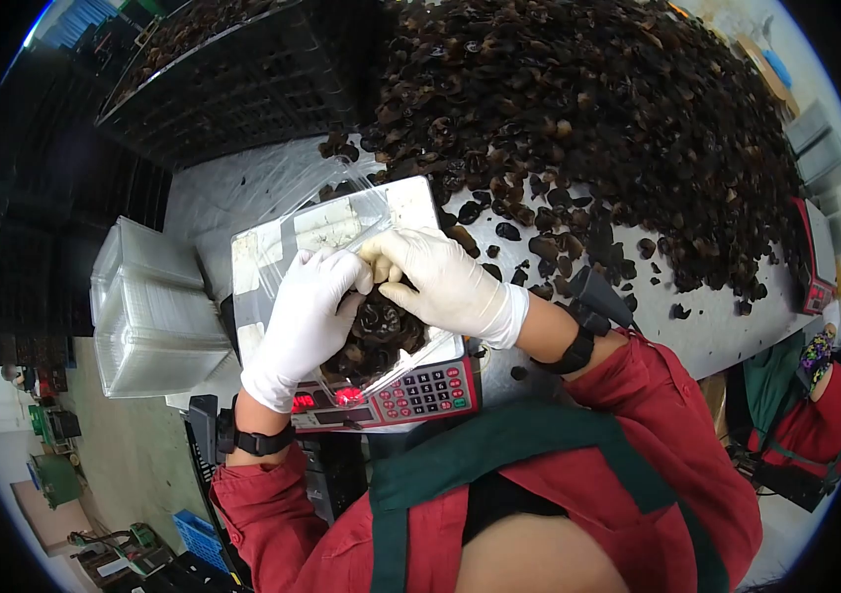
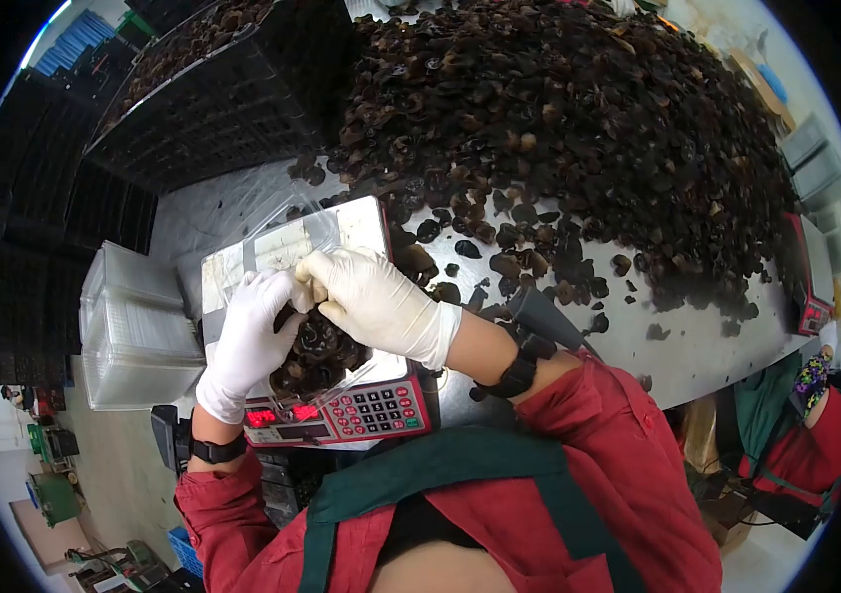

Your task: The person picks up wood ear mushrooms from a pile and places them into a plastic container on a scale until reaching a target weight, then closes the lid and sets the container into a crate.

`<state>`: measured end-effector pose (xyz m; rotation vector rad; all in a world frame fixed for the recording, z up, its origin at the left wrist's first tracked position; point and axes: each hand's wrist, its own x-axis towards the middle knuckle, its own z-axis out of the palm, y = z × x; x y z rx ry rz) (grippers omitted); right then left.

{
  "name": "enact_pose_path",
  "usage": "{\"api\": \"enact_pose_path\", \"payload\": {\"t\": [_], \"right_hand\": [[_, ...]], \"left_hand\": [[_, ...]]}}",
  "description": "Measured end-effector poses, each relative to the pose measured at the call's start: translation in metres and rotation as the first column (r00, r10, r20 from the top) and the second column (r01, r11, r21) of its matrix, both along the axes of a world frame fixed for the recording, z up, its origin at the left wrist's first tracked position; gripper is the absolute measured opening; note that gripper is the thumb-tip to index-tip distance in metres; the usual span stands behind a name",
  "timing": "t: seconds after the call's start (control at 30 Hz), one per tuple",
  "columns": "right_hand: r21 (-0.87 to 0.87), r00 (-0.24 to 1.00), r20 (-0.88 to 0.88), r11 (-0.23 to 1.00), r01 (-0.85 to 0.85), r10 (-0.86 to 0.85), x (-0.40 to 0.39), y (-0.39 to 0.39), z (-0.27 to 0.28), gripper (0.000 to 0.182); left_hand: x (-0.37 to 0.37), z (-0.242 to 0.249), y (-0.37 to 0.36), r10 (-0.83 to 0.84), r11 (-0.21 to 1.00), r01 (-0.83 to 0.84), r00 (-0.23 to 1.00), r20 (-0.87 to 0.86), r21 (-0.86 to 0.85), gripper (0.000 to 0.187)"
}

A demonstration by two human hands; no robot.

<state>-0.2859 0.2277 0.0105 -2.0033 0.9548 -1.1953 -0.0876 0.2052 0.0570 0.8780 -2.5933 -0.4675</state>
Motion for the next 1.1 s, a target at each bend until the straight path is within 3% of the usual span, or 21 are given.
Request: {"api": "enact_pose_path", "payload": {"t": [0.27, 0.53, 0.63, 0.67, 0.73, 0.77, 0.8, 0.83, 0.87, 0.9, 0.93, 0.97, 1.0, 1.03, 1.07, 1.1], "right_hand": [[-0.023, 1.000, -0.024, 1.000, 0.020, -0.021, -0.001, -0.005, -0.002, 0.033], [0.009, 1.000, -0.016, 1.000, 0.007, -0.006, -0.001, -0.005, -0.003, 0.030], [0.016, 0.999, 0.024, 1.000, -0.022, 0.022, -0.003, -0.004, -0.002, 0.029], [0.015, 0.999, 0.031, 0.999, -0.036, 0.036, -0.004, -0.003, -0.001, 0.030], [-0.045, 0.999, 0.038, 0.999, 0.011, -0.009, -0.006, 0.001, 0.001, 0.031], [-0.103, 0.998, 0.045, 0.993, 0.052, -0.048, -0.008, 0.002, 0.002, 0.032], [-0.105, 0.998, 0.048, 0.993, 0.055, -0.050, -0.011, 0.002, 0.002, 0.032], [-0.102, 0.995, 0.031, 0.990, 0.095, -0.093, -0.015, 0.001, 0.003, 0.033], [-0.098, 0.991, 0.015, 0.986, 0.136, -0.135, -0.020, 0.002, 0.003, 0.035], [-0.047, 0.993, 0.025, 0.992, 0.119, -0.118, -0.024, 0.003, 0.005, 0.036], [-0.056, 0.990, 0.050, 0.989, 0.136, -0.133, -0.028, 0.004, 0.008, 0.035], [-0.083, 0.985, 0.038, 0.982, 0.169, -0.167, -0.032, 0.006, 0.010, 0.033], [-0.111, 0.978, 0.031, 0.972, 0.209, -0.207, -0.038, 0.008, 0.010, 0.031], [-0.078, 0.968, -0.020, 0.965, 0.249, -0.251, -0.046, 0.011, 0.012, 0.031], [-0.067, 0.967, -0.009, 0.965, 0.253, -0.254, -0.052, 0.010, 0.004, 0.033], [0.008, 0.960, 0.014, 0.960, 0.280, -0.280, -0.056, 0.013, -0.001, 0.033]], "left_hand": [[0.002, -0.004, -0.007, -0.012, 0.999, 0.014, 1.000, -0.028, 0.053, 0.028], [0.016, 0.024, -0.007, 0.229, 0.973, -0.224, 0.947, -0.225, 0.047, 0.023], [0.025, 0.062, -0.012, 0.320, 0.940, -0.342, 0.865, -0.387, 0.012, 0.023], [0.035, 0.076, -0.015, 0.284, 0.951, -0.309, 0.851, -0.442, 0.016, 0.024], [0.045, 0.105, -0.020, 0.289, 0.933, -0.360, 0.724, -0.626, 0.014, 0.022], [0.066, 0.111, -0.032, 0.248, 0.938, -0.347, 0.673, -0.697, -0.001, 0.019], [0.095, 0.114, -0.056, -0.057, 0.980, 0.191, 0.515, -0.855, 0.050, 0.023], [0.111, 0.102, -0.085, -0.059, 0.980, 0.193, 0.517, -0.854, 0.049, 0.023], [0.122, 0.077, -0.119, 0.113, 0.993, -0.068, 0.816, -0.567, 0.100, 0.028], [0.131, 0.045, -0.145, 0.330, 0.944, -0.326, 0.926, -0.182, 0.050, 0.032], [0.139, 0.019, -0.153, 0.538, 0.843, -0.528, 0.818, 0.205, -0.105, 0.037], [0.145, 0.004, -0.151, 0.517, 0.818, -0.344, 0.792, 0.326, -0.461, 0.041], [0.142, 0.003, -0.144, 0.531, 0.686, -0.065, 0.725, 0.439, -0.724, 0.045], [0.141, 0.004, -0.139, 0.523, 0.689, -0.046, 0.724, 0.451, -0.724, 0.045], [0.124, 0.010, -0.124, 0.487, 0.794, -0.365, 0.860, 0.149, -0.487, 0.033], [0.112, 0.011, -0.105, 0.533, 0.826, -0.554, 0.827, -0.179, -0.102, 0.023]]}}
